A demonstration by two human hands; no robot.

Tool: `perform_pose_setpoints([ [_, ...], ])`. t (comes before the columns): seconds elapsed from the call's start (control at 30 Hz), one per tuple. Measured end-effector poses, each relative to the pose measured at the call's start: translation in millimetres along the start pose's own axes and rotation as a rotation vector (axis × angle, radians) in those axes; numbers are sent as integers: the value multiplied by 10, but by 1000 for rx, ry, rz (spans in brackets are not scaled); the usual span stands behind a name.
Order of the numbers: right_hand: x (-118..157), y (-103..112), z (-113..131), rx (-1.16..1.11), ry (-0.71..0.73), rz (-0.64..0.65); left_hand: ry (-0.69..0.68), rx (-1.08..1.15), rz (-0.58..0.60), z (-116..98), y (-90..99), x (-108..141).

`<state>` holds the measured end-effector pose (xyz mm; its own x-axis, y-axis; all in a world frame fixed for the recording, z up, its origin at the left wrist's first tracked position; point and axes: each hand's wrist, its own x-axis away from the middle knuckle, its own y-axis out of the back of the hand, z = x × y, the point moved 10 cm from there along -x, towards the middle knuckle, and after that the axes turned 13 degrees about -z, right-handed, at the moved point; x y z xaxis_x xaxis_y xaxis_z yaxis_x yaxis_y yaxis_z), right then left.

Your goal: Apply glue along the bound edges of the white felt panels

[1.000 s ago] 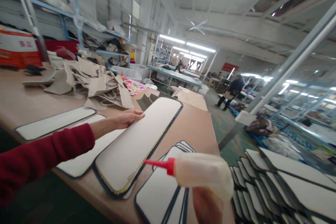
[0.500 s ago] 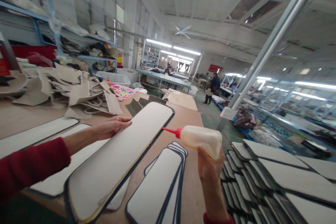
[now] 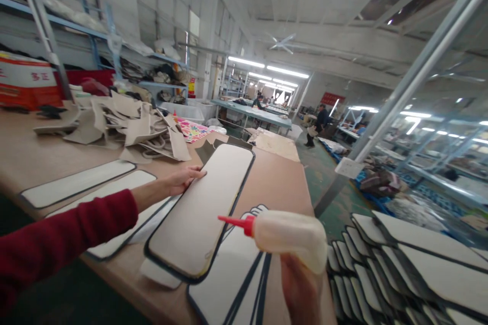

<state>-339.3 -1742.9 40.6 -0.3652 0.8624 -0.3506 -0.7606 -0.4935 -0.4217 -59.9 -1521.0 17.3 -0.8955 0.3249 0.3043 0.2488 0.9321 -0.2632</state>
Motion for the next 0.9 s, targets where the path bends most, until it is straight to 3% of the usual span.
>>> perform_pose_setpoints([
  [0.2, -554, -364, -155, -199, -117, -14, 37, -61, 39, 210, -296, 275],
  [0.3, -722, -400, -229, -200, -129, 0, 22, -54, 60, 222, -384, 377],
  [0.37, -631, -312, -318, -190, -155, 10, 22, -34, 65, 209, -389, 382],
  [0.43, -366, -198, -446, -154, -201, 65, 26, -27, 45, 198, -343, 337],
  [0.53, 136, -192, -636, -12, -274, 316, 15, -35, 16, 197, -265, 257],
  [0.57, 202, -194, -655, 39, -267, 347, 4, -38, 15, 200, -253, 245],
  [0.63, 92, -224, -608, 50, -241, 284, -12, -43, 30, 219, -256, 255],
  [0.7, -239, -227, -459, -82, -177, 57, -15, -44, 64, 240, -276, 297],
  [0.77, -456, -340, -362, -132, -111, -40, -7, -23, 103, 231, -271, 334],
  [0.83, -430, -458, -391, -131, -103, -52, -8, 13, 88, 174, -163, 315],
  [0.9, -162, -589, -537, -78, -159, 42, -7, 39, 25, 108, 47, 245],
])
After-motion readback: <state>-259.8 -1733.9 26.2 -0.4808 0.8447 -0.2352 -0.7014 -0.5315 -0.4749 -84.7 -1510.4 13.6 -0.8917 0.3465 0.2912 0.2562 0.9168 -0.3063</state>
